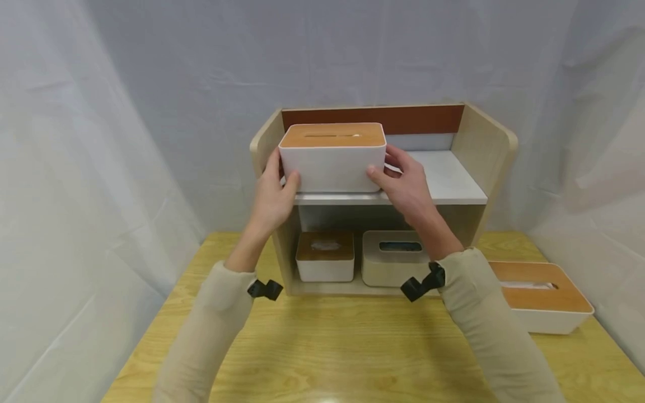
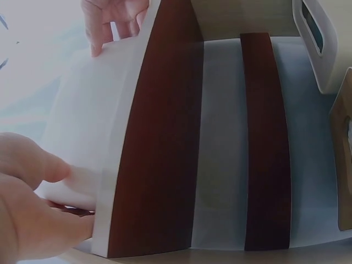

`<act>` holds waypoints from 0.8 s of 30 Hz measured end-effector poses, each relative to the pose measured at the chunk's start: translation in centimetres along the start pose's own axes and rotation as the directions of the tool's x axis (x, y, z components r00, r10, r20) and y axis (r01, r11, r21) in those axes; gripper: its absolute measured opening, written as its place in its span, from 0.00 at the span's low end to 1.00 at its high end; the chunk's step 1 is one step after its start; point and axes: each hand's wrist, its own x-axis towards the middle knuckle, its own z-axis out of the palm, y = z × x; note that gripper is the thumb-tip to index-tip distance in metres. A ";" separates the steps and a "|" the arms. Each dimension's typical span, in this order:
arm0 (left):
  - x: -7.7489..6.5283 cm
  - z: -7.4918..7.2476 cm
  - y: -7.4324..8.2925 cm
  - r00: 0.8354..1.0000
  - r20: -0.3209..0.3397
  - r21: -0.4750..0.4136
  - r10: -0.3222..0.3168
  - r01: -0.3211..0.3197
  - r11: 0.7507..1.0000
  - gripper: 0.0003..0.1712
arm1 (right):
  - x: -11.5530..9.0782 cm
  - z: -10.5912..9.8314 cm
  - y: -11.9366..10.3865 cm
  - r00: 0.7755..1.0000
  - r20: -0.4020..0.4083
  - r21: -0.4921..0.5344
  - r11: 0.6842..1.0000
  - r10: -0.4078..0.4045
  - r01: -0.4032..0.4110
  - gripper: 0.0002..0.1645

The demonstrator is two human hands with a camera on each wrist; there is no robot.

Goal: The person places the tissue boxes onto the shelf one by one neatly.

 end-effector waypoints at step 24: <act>0.8 0.3 -0.6 0.999 -0.029 0.050 0.016 -0.015 0.999 0.35 | 1.0 0.4 0.1 1.000 0.009 0.006 1.000 0.014 -0.014 0.40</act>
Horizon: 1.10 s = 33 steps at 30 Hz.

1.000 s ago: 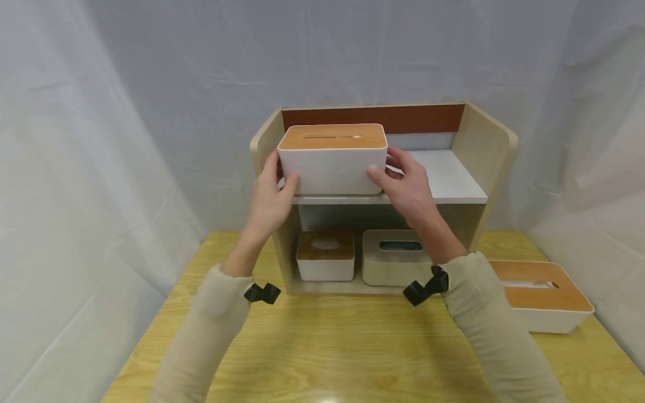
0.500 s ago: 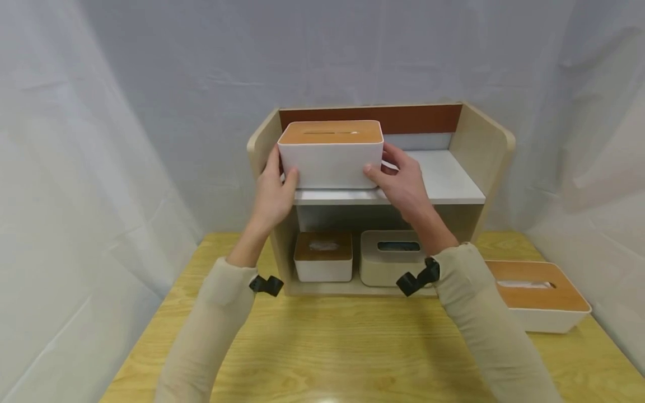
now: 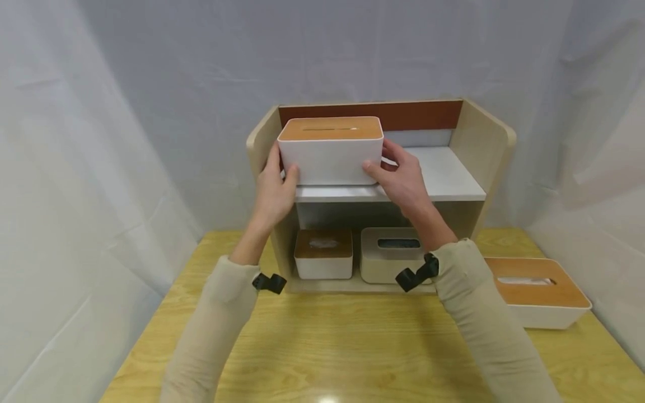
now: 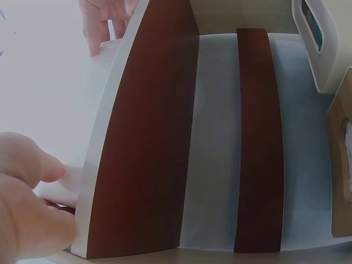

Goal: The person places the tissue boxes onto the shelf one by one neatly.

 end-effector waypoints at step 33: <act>-7.4 0.7 0.8 0.968 0.069 0.000 0.241 -0.241 0.970 0.41 | -7.4 -3.3 3.0 0.947 0.080 -0.215 0.922 -0.311 0.321 0.41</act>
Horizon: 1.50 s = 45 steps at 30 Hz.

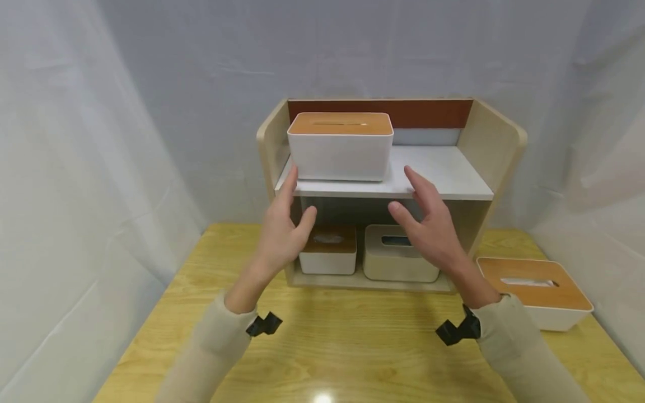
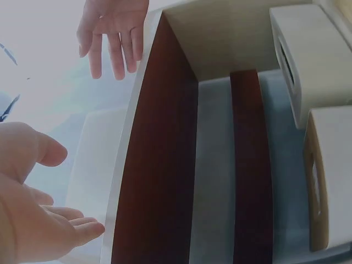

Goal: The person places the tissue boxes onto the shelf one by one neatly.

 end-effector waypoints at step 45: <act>-8.1 23.5 5.2 0.799 0.591 -0.111 -0.113 0.219 0.969 0.43 | -14.6 -16.6 11.9 0.935 -0.121 -0.369 0.859 0.333 -0.354 0.47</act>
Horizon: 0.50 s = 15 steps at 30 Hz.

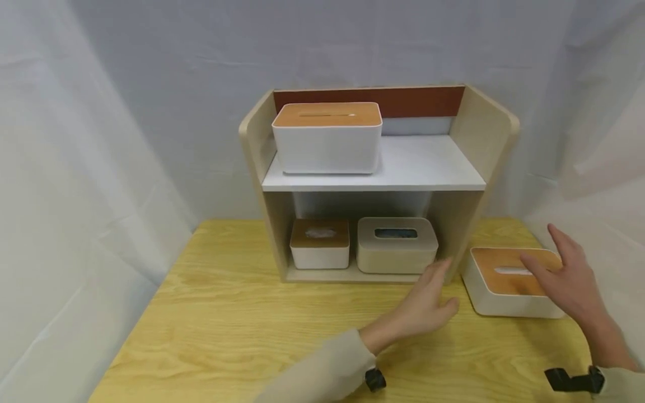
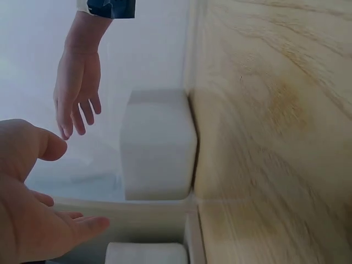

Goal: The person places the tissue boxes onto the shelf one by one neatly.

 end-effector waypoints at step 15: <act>3.7 5.1 0.6 0.995 0.067 0.042 -0.077 0.074 0.996 0.45 | -1.3 -2.3 7.6 0.925 0.209 -0.072 0.949 0.316 -0.307 0.58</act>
